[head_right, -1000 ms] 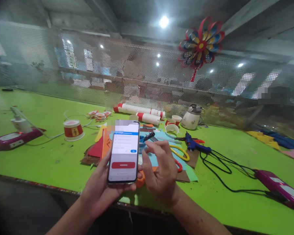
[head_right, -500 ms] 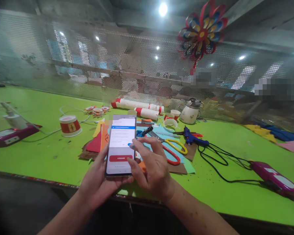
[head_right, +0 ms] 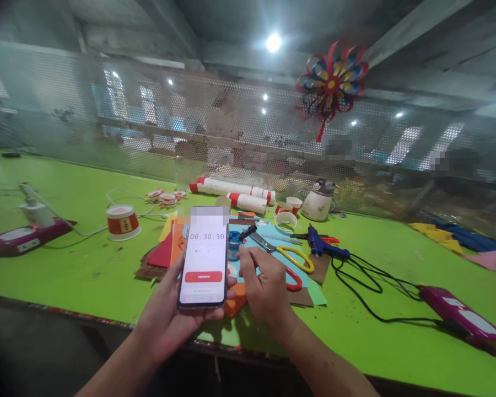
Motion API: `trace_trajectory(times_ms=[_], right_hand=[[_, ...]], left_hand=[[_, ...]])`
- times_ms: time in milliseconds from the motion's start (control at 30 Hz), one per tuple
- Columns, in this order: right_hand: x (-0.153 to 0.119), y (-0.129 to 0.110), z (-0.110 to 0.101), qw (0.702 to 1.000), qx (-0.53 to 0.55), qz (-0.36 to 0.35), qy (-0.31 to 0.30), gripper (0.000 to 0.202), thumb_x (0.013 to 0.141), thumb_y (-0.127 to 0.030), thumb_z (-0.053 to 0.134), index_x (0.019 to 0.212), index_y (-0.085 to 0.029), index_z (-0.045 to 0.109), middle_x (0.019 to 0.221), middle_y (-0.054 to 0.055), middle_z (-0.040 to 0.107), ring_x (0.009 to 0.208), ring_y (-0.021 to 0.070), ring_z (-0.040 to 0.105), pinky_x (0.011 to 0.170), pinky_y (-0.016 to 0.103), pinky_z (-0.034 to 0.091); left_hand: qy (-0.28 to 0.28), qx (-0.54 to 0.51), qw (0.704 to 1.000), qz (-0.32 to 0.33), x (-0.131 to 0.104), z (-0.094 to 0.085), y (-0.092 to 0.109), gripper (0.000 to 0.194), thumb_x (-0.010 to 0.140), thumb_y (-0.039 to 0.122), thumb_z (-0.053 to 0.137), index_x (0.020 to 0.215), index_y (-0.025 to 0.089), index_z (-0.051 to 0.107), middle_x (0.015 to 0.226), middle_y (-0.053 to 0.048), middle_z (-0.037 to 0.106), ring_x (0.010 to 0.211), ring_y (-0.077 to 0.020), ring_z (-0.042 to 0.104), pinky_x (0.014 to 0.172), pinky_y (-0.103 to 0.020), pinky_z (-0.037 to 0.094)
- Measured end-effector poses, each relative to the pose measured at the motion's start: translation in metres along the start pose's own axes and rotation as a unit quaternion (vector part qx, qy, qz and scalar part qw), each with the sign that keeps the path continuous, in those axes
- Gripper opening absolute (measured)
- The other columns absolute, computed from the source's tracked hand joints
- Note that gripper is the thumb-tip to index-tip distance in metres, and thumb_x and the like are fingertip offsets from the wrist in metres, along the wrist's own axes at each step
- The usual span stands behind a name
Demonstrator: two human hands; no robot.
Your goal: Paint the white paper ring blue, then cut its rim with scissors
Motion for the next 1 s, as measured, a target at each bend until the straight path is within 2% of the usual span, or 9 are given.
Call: trace_trajectory(times_ms=[133,267,333,467,567,667,867,1000], right_hand=[[0.002,0.001,0.016,0.993,0.042,0.023,-0.105,0.034,0.101,-0.030,0.046,0.080,-0.017,0.069,0.072,0.002,0.067,0.067,0.0142,0.063,0.063,0.025,0.048],[-0.001,0.003,0.027,0.983,0.087,0.051,-0.152,0.029,0.100,-0.032,0.047,0.100,-0.018,0.073,0.093,0.006,0.074,0.085,0.0181,0.069,0.073,0.028,0.054],[-0.002,0.007,0.030,0.980,0.106,0.076,-0.151,0.029,0.098,-0.034,0.050,0.107,-0.018,0.073,0.099,0.007,0.076,0.088,0.0196,0.070,0.073,0.029,0.056],[-0.002,0.016,0.034,0.975,0.133,0.114,-0.137,0.030,0.095,-0.035,0.055,0.105,-0.016,0.076,0.097,0.009,0.077,0.088,0.0219,0.071,0.076,0.033,0.058],[-0.002,0.019,0.038,0.972,0.149,0.121,-0.134,0.032,0.093,-0.036,0.056,0.106,-0.015,0.076,0.094,0.009,0.077,0.085,0.0220,0.071,0.074,0.034,0.058],[-0.003,0.019,0.042,0.971,0.159,0.118,-0.136,0.036,0.094,-0.038,0.053,0.107,-0.014,0.076,0.088,0.008,0.076,0.074,0.0194,0.068,0.067,0.032,0.057],[-0.008,0.020,0.049,0.969,0.163,0.116,-0.142,0.042,0.096,-0.044,0.050,0.110,-0.013,0.074,0.079,0.007,0.072,0.067,0.0180,0.065,0.064,0.032,0.056],[-0.011,0.027,0.049,0.970,0.157,0.122,-0.136,0.050,0.096,-0.050,0.047,0.111,-0.009,0.072,0.084,0.009,0.072,0.066,0.0170,0.065,0.065,0.033,0.058]], left_hand=[[-0.022,0.001,1.000,0.013,0.003,0.003,0.002,0.061,0.104,0.049,0.027,0.127,0.005,0.063,0.107,-0.025,0.075,0.085,-0.0330,0.076,0.061,-0.040,0.064],[0.036,0.032,0.997,0.059,0.003,0.000,0.014,0.054,0.105,0.045,0.031,0.137,0.009,0.055,0.109,-0.023,0.075,0.082,-0.0334,0.076,0.061,-0.046,0.064],[0.076,0.051,0.993,0.074,0.002,-0.002,0.018,0.052,0.105,0.045,0.032,0.140,0.012,0.052,0.106,-0.020,0.077,0.080,-0.0322,0.077,0.063,-0.048,0.064],[0.126,0.076,0.984,0.099,0.001,-0.005,0.022,0.049,0.104,0.045,0.036,0.137,0.014,0.056,0.098,-0.015,0.079,0.075,-0.0268,0.077,0.073,-0.046,0.064],[0.173,0.090,0.968,0.156,-0.003,-0.010,0.029,0.043,0.104,0.040,0.042,0.131,0.014,0.060,0.095,-0.012,0.080,0.075,-0.0231,0.077,0.078,-0.040,0.064],[0.204,0.115,0.950,0.207,-0.008,-0.012,0.039,0.036,0.104,0.031,0.043,0.128,0.011,0.062,0.097,-0.012,0.080,0.083,-0.0236,0.078,0.083,-0.038,0.063],[0.201,0.154,0.941,0.225,-0.012,-0.016,0.057,0.026,0.100,0.021,0.050,0.116,0.009,0.067,0.092,-0.011,0.080,0.090,-0.0261,0.078,0.086,-0.040,0.063],[0.183,0.182,0.938,0.233,-0.002,-0.030,0.084,0.024,0.094,0.021,0.057,0.110,0.007,0.068,0.093,-0.014,0.080,0.087,-0.0278,0.077,0.083,-0.041,0.063]])
Point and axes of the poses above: each hand's wrist, its own x-axis towards the middle knuckle, its own z-axis out of the palm, y = z × x, the point moved 8 cm from there along x, towards the middle knuckle
